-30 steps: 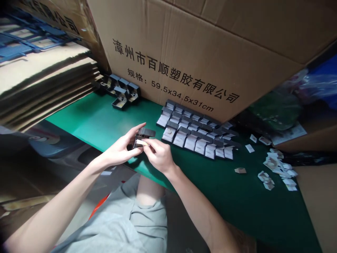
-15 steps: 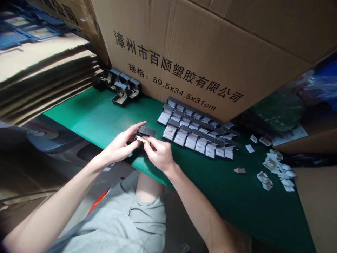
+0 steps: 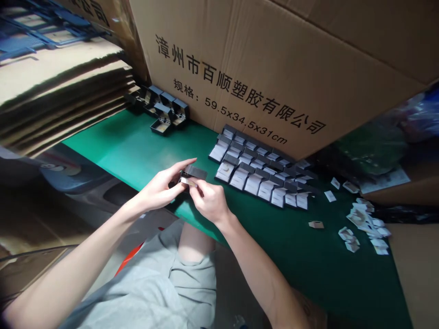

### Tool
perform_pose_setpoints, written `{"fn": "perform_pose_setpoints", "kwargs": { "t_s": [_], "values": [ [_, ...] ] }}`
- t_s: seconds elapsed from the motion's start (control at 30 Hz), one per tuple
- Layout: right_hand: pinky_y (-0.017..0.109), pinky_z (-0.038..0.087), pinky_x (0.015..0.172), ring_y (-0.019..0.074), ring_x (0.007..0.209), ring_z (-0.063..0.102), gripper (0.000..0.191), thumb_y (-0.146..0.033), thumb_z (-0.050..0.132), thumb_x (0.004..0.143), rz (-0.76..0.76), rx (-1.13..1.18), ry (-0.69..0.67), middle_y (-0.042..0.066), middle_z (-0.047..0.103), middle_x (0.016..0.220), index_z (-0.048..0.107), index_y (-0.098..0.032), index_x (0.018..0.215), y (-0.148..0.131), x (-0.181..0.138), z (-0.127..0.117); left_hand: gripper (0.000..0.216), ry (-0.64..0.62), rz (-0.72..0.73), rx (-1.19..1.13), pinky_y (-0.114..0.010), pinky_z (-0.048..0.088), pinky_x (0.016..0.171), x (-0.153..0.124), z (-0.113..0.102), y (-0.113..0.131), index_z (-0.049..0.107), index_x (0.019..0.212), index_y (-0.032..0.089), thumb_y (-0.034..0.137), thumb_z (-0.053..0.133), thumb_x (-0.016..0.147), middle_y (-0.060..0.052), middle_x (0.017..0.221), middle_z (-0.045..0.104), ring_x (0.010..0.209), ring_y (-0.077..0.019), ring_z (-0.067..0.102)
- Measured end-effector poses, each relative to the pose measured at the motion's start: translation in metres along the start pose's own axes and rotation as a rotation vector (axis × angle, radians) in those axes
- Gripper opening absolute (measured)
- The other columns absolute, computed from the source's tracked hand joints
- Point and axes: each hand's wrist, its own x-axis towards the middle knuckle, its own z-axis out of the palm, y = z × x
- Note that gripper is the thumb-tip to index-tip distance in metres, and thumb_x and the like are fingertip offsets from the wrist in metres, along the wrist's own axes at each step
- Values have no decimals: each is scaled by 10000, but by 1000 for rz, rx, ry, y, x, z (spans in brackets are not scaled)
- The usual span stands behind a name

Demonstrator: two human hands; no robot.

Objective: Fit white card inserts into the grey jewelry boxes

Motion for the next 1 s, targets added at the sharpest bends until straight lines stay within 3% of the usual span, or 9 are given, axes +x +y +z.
{"fn": "perform_pose_setpoints", "kwargs": {
  "t_s": [0.27,0.37,0.53,0.83,1.0],
  "values": [
    [182,499,537,83,480,589,258,-260,608,1015,-141,-17,-6,-18,733,670,767,-155,1189,0,0,-1,676,17,-10,-29,-347,579,960,0,-2,1,545,1551,173,195,533,876,-93,1303,728,1023,-238,714],
    [171,491,536,66,448,538,262,-254,629,1006,-210,-5,61,-64,674,607,736,-171,1230,-5,1,-4,655,59,-60,-57,-359,581,962,1,-2,2,569,1526,173,195,537,872,-86,1262,744,1019,-239,719],
    [194,447,485,66,418,478,180,-198,591,1003,-203,-1,225,-63,626,568,746,-175,1094,-6,4,-8,626,123,-99,-227,-336,599,889,5,0,-1,562,1504,161,256,609,887,-105,1246,744,1007,-236,722],
    [205,437,481,75,424,495,209,-172,547,1002,-192,-86,220,-46,649,572,755,-183,1027,-1,6,-10,566,217,-184,-350,-267,559,715,7,-8,-7,660,1388,215,240,675,823,-35,1076,738,860,-194,668],
    [198,453,499,72,443,520,218,-182,535,1007,-189,-78,184,-25,696,627,753,-176,1008,-1,5,-10,581,308,-253,-440,-262,551,703,8,-8,-9,677,1353,225,216,698,772,-45,1131,732,885,-197,673]
  ]
}}
